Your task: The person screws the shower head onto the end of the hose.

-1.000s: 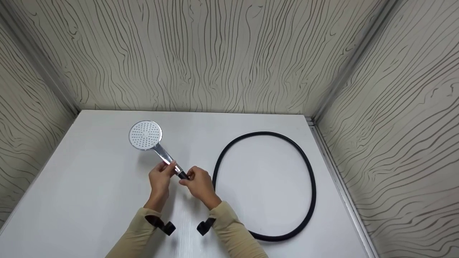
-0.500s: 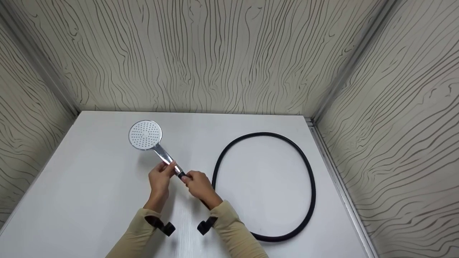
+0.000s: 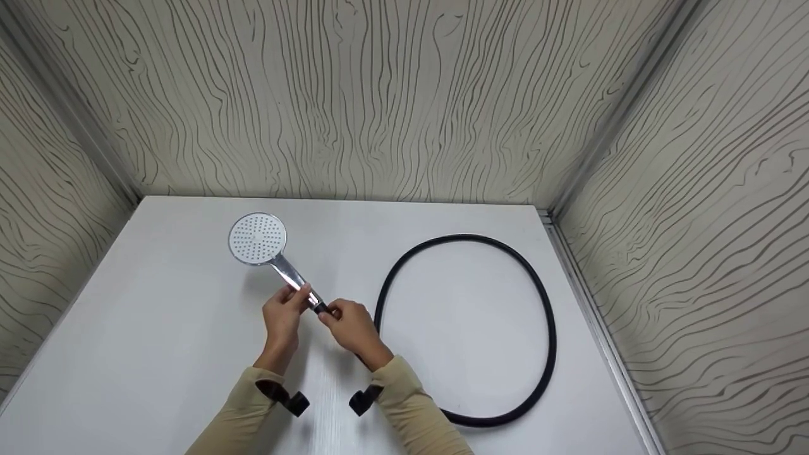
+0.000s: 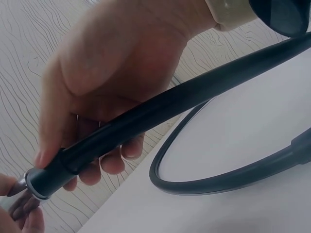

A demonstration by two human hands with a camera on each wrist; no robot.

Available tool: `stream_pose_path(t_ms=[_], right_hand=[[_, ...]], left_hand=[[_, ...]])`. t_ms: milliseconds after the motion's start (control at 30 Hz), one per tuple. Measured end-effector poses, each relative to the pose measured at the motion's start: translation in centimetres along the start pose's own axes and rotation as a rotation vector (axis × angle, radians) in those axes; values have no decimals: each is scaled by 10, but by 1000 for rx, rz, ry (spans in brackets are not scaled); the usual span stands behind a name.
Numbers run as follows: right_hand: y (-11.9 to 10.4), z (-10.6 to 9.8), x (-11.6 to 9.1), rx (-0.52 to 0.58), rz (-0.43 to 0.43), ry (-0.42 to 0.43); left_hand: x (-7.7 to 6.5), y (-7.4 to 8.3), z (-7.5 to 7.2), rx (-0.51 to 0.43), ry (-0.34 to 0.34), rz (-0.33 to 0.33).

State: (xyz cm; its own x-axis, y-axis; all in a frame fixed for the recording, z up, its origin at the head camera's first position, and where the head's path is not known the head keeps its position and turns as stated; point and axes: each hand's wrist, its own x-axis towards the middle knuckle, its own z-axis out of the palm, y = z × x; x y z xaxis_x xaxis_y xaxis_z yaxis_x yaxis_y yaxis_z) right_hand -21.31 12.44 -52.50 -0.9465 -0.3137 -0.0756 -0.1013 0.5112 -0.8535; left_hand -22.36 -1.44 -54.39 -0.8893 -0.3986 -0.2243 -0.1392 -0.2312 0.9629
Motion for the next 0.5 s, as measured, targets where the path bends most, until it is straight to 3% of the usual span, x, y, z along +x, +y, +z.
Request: stream_pose_path(t_ms=[500], right_hand=[[-4,1,-2,-121,-99,73]], left_hand=[[1,-1,-1,-8,24,8]])
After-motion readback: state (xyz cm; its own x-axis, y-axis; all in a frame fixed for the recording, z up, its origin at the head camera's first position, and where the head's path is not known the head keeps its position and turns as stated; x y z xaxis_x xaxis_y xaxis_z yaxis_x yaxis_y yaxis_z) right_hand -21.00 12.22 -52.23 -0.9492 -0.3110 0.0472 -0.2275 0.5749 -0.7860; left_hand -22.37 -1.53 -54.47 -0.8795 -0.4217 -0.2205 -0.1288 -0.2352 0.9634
